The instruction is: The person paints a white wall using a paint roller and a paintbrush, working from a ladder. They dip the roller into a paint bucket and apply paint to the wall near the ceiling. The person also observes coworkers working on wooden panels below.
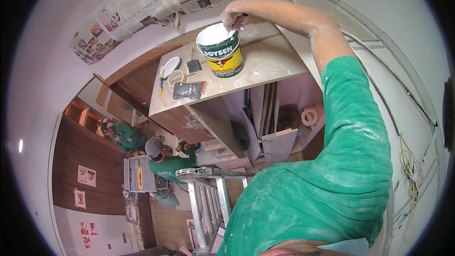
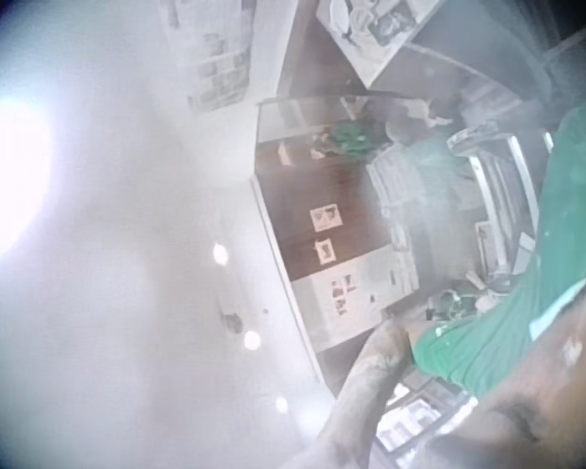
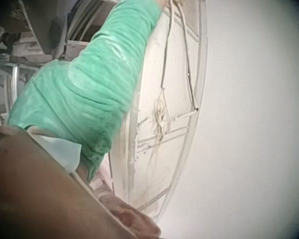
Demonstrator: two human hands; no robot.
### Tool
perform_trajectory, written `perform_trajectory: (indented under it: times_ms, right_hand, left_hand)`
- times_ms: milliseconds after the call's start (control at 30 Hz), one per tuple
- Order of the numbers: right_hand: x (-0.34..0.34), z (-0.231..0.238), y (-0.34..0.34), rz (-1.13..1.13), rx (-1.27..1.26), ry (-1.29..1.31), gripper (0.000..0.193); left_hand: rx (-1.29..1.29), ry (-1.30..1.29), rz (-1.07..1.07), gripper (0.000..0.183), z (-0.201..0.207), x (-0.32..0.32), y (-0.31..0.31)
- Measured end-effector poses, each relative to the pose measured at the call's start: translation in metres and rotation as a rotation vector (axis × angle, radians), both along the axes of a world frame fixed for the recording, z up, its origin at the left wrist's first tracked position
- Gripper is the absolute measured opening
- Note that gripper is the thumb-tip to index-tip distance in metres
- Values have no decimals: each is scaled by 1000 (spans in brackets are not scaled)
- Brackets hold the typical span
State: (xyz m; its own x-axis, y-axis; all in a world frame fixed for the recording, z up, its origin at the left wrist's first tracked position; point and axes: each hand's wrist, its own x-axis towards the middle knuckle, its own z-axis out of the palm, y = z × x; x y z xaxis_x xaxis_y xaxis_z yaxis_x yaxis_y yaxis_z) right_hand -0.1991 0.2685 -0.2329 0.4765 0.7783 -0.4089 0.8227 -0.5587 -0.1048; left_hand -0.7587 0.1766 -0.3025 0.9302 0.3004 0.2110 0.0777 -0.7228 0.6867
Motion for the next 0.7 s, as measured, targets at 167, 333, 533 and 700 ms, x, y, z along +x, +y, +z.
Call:
perform_trajectory:
  times_ms: [167, 333, 533, 700]
  right_hand:
    - [12, 36, 6, 102, -257, -92, 19]
    - [-3, 11, 56, 135, -49, -80, 29]
    - [11, 45, -3, 98, -113, -175, 20]
    - [11, 17, 15, 100, 27, -28, 40]
  left_hand:
    - [212, -348, 306, 57, 79, -62, 0]
    - [260, -249, 703, 60, 75, -98, -16]
    - [356, 143, 325, 73, -32, -32, 19]
    - [463, 184, 339, 78, -88, -28, 33]
